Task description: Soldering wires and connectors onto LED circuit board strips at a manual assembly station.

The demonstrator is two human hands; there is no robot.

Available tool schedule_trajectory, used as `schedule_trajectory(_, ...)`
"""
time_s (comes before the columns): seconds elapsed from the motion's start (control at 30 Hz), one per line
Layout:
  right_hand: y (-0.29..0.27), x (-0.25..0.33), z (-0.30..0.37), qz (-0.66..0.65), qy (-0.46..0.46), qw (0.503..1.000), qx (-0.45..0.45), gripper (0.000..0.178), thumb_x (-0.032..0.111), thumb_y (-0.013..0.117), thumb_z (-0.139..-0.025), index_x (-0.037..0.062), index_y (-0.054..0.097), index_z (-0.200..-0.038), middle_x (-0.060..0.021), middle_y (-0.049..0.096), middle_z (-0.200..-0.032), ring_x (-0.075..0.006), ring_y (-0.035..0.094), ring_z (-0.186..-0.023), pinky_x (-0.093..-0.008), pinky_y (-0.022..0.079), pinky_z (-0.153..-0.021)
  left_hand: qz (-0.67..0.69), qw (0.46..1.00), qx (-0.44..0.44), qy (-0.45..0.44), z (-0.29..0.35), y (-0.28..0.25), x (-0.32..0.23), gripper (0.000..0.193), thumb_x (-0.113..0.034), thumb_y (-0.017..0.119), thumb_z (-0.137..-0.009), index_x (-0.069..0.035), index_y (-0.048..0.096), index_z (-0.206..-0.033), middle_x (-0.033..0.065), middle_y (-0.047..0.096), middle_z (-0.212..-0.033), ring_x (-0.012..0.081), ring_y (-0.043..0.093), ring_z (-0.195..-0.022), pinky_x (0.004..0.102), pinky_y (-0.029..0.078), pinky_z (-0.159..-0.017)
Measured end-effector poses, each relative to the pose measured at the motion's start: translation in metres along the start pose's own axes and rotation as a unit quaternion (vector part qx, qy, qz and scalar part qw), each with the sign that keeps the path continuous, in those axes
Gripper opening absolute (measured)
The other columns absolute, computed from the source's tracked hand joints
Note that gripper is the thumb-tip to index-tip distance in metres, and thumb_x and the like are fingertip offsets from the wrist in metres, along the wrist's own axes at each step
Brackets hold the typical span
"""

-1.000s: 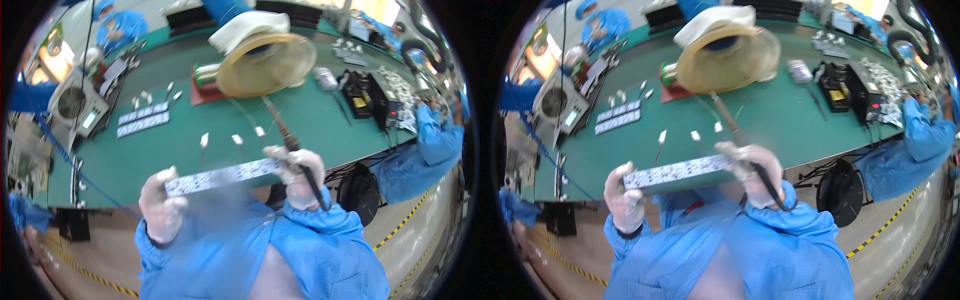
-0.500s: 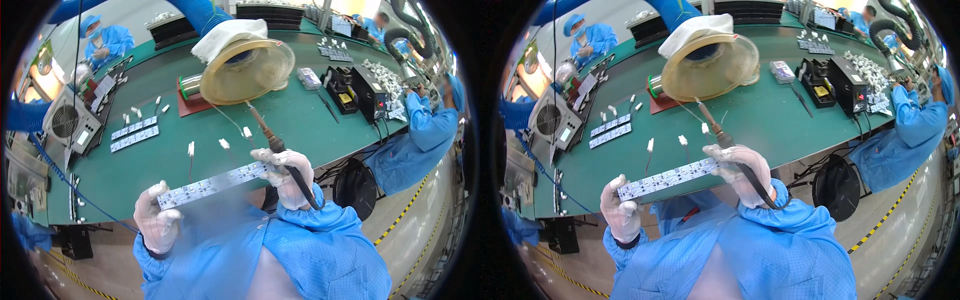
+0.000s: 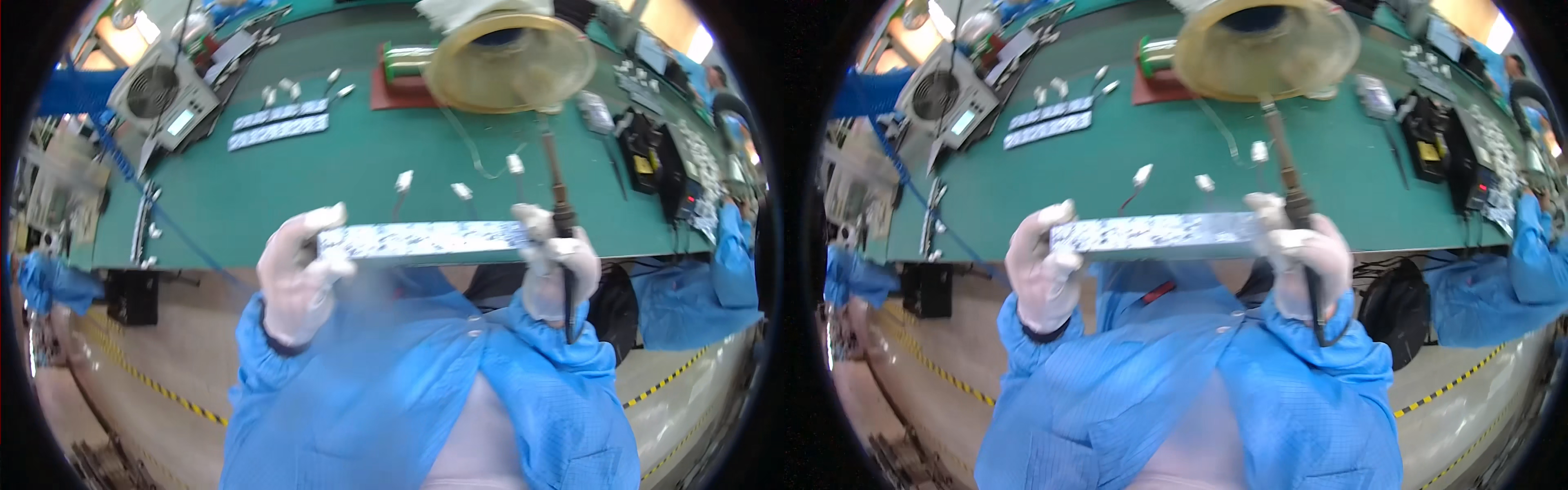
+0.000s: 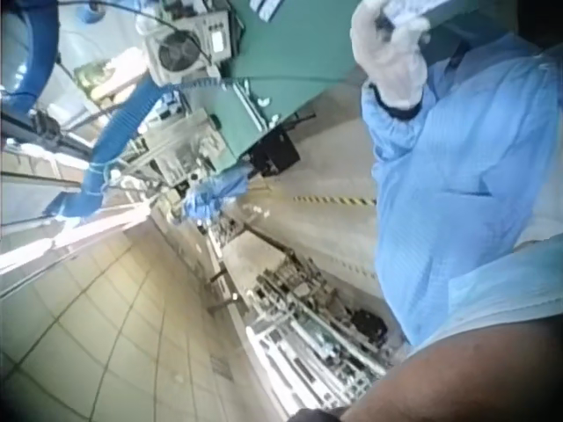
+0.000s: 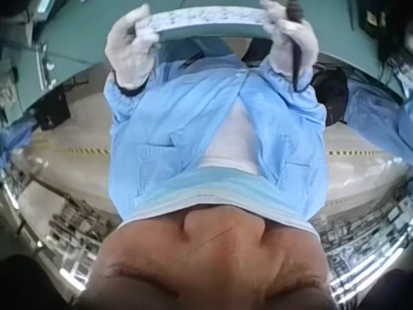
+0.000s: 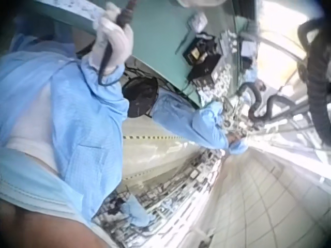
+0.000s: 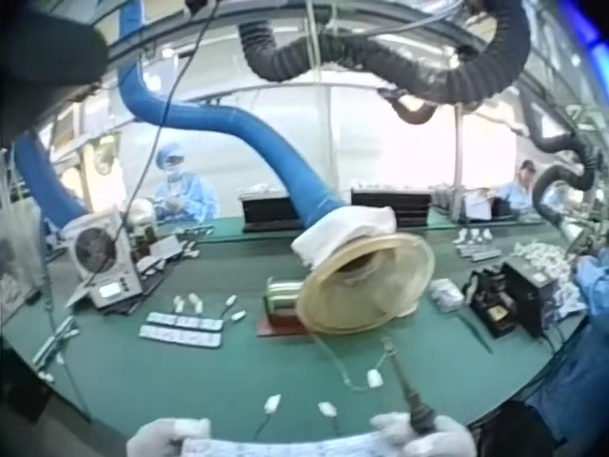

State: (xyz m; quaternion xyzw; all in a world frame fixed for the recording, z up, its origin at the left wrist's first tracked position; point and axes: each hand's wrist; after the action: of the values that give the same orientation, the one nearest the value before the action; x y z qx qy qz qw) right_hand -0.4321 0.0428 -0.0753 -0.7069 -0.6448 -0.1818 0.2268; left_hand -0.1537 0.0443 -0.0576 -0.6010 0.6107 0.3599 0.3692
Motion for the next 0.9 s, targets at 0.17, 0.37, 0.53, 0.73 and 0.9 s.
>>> schedule_trajectory(0.17, 0.008, 0.002, -0.005, -0.12, 0.18, 0.976, -0.03, 0.017, -0.005, 0.063, -0.078, 0.002, 0.058, -0.092, -0.0177, 0.061, -0.089, -0.0204, 0.059, -0.072, -0.0357, 0.052, -0.07, -0.083, 0.996, -0.004, 0.027, 0.004, -0.011, 0.012, 0.036, -0.018, 0.065, -0.079, 0.005, 0.055, -0.105, 0.0096, 0.057, -0.088, 0.0135, 0.054, -0.068, 0.0253, 0.045, -0.058)
schedule_trajectory(0.37, -0.006, 0.002, -0.012, 0.138, -0.046, 0.989, 0.024, 0.029, -0.001, 0.071, -0.071, 0.0045, 0.054, -0.094, -0.0086, 0.068, -0.076, -0.0243, 0.061, -0.057, -0.0324, 0.047, -0.055, -0.061, 0.998, 0.024, -0.017, 0.01, -0.013, 0.013, 0.041, -0.022, 0.062, -0.084, 0.005, 0.048, -0.111, 0.0118, 0.056, -0.093, 0.0159, 0.055, -0.081, 0.028, 0.045, -0.076)
schedule_trajectory(0.53, -0.026, -0.01, -0.015, 0.145, -0.035, 0.989, -0.023, 0.026, 0.011, 0.071, -0.076, 0.0028, 0.055, -0.095, -0.0157, 0.065, -0.084, -0.0316, 0.064, -0.079, -0.039, 0.051, -0.069, -0.097, 0.994, 0.009, -0.051, 0.018, -0.045, 0.028, 0.034, -0.015, 0.052, -0.085, 0.002, 0.046, -0.114, 0.0086, 0.055, -0.089, 0.0112, 0.053, -0.069, 0.0209, 0.042, -0.055)
schedule_trajectory(0.73, -0.056, -0.032, 0.003, 0.316, -0.026, 0.941, -0.116, 0.015, 0.007, 0.059, -0.084, 0.0013, 0.054, -0.096, -0.0136, 0.064, -0.088, -0.0307, 0.063, -0.086, -0.0369, 0.049, -0.077, -0.111, 0.988, -0.035, -0.102, 0.015, -0.094, 0.018, 0.032, -0.006, 0.053, -0.089, 0.007, 0.05, -0.118, 0.012, 0.057, -0.105, 0.0167, 0.053, -0.093, 0.0299, 0.044, -0.084)
schedule_trajectory(0.9, -0.052, -0.044, 0.008, 0.232, 0.07, 0.941, -0.236, 0.015, 0.01, 0.05, -0.091, -0.0001, 0.053, -0.101, -0.0139, 0.058, -0.1, -0.0207, 0.057, -0.097, -0.0257, 0.045, -0.077, -0.109, 0.983, -0.071, -0.132, 0.007, -0.109, 0.036, 0.031, -0.001, 0.055, -0.087, 0.007, 0.051, -0.117, 0.0142, 0.056, -0.113, 0.0194, 0.054, -0.098, 0.031, 0.042, -0.089)
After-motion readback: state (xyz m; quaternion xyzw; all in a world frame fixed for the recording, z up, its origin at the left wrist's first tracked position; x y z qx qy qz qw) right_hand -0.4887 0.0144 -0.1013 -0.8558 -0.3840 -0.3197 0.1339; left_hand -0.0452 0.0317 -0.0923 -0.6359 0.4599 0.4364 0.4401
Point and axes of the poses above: each hand's wrist, its own z-axis away from the middle knuckle, its own y-axis out of the palm, x = y × z
